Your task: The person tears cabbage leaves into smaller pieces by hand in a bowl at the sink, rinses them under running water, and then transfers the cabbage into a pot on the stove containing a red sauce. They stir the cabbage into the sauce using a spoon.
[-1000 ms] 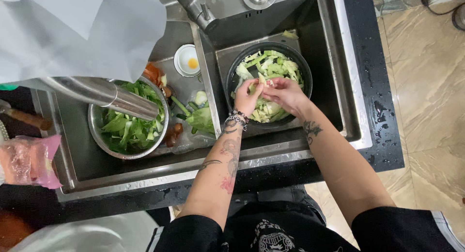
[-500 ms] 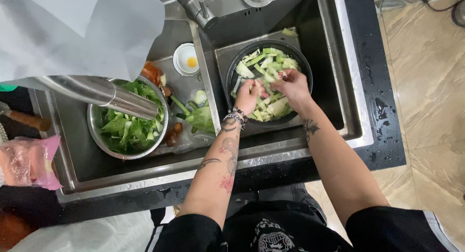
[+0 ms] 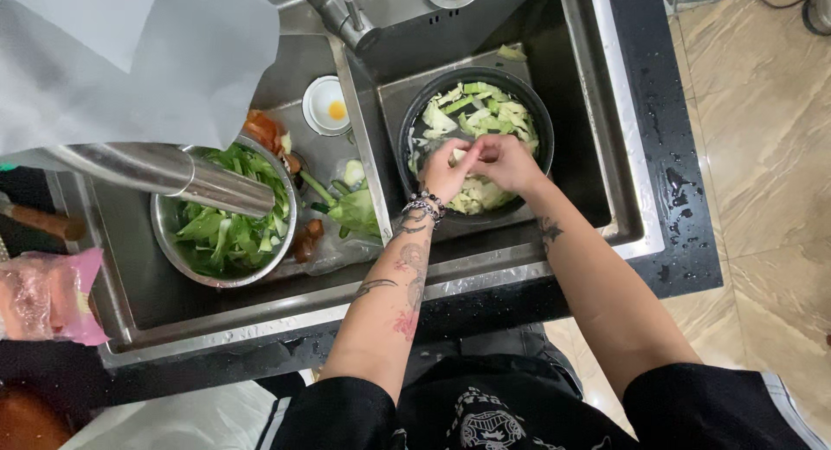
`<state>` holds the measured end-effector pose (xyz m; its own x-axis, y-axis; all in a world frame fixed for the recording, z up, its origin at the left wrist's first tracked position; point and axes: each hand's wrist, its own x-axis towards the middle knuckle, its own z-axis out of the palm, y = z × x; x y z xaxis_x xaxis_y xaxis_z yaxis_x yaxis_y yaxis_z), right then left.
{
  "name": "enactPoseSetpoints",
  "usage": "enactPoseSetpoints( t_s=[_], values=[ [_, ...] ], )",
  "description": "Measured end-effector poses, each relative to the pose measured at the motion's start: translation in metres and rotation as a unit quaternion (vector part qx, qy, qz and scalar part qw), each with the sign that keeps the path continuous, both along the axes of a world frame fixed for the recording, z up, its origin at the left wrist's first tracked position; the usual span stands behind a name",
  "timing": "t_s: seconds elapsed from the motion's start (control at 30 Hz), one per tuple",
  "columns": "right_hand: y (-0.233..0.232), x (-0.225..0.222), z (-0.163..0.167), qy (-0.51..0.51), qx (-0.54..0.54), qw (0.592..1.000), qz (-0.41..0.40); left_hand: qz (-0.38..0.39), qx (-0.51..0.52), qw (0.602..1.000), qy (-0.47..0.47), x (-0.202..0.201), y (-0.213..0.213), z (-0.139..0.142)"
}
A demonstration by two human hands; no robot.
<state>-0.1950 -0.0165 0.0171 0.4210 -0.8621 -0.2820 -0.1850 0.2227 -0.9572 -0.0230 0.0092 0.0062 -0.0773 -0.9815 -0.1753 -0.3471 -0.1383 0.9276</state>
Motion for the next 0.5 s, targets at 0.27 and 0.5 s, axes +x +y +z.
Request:
enactPoseSetpoints(
  t_s=[0.27,0.5],
  values=[
    [0.003,0.012,0.027,0.269,-0.04,0.962,-0.022,0.088,-0.008,0.996,-0.033,0.002,0.0,-0.008],
    [-0.002,0.013,0.066,0.257,-0.211,0.943,-0.021,0.089,-0.092,0.974,-0.189,0.002,0.0,0.007]
  ],
)
